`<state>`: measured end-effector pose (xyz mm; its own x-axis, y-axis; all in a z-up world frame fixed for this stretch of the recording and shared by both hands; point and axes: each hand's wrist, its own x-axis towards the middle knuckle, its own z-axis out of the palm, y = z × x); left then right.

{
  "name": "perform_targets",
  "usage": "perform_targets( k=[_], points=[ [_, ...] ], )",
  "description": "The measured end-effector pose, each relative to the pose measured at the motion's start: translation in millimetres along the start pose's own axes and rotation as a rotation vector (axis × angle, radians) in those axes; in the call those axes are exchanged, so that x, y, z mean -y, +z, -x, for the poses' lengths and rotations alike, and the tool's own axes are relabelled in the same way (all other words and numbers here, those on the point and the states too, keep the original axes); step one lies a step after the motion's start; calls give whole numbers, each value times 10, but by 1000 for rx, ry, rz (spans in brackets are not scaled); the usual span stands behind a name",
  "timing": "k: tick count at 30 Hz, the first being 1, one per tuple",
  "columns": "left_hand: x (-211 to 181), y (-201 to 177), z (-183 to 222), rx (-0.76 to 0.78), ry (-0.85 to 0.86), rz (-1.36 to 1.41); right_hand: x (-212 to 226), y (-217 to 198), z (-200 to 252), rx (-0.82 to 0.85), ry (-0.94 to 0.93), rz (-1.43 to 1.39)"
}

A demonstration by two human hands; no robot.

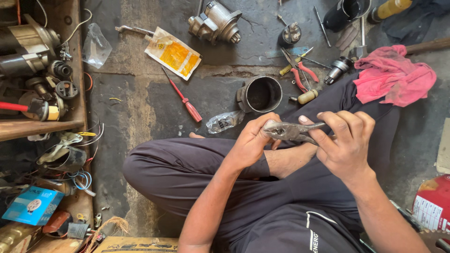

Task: The person sits on the floor and assembles a small electric motor. They insert a bearing into the housing, apply lubricant from a packet, and use pliers to place a spring. The person then fits the rotor into the housing and uses a T-handle tool to tighten a screw.

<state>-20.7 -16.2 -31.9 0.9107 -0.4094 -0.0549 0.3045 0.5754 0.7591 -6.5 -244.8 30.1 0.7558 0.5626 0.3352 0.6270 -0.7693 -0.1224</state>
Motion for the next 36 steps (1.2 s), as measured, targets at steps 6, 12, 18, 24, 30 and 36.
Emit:
perform_targets(
  k=[6, 12, 18, 24, 30, 36],
  points=[
    [-5, 24, -15, 19, -129, 2, -58, -61, -42, 114, -9, -5],
    [26, 53, -10, 16, -86, -12, -142, -4, 40, 70, 17, -126],
    [28, 91, -7, 59, -73, -54, -137, 84, 65, -189, 93, -319],
    [13, 144, -17, 50, -37, -166, -31, 81, 40, -126, 221, -133],
    [123, 152, 31, -110, -12, -40, 136, 344, 213, -36, 504, -466],
    [440, 266, 140, -365, -1, -507, 532, 865, 567, 114, 961, -1140]
  ],
)
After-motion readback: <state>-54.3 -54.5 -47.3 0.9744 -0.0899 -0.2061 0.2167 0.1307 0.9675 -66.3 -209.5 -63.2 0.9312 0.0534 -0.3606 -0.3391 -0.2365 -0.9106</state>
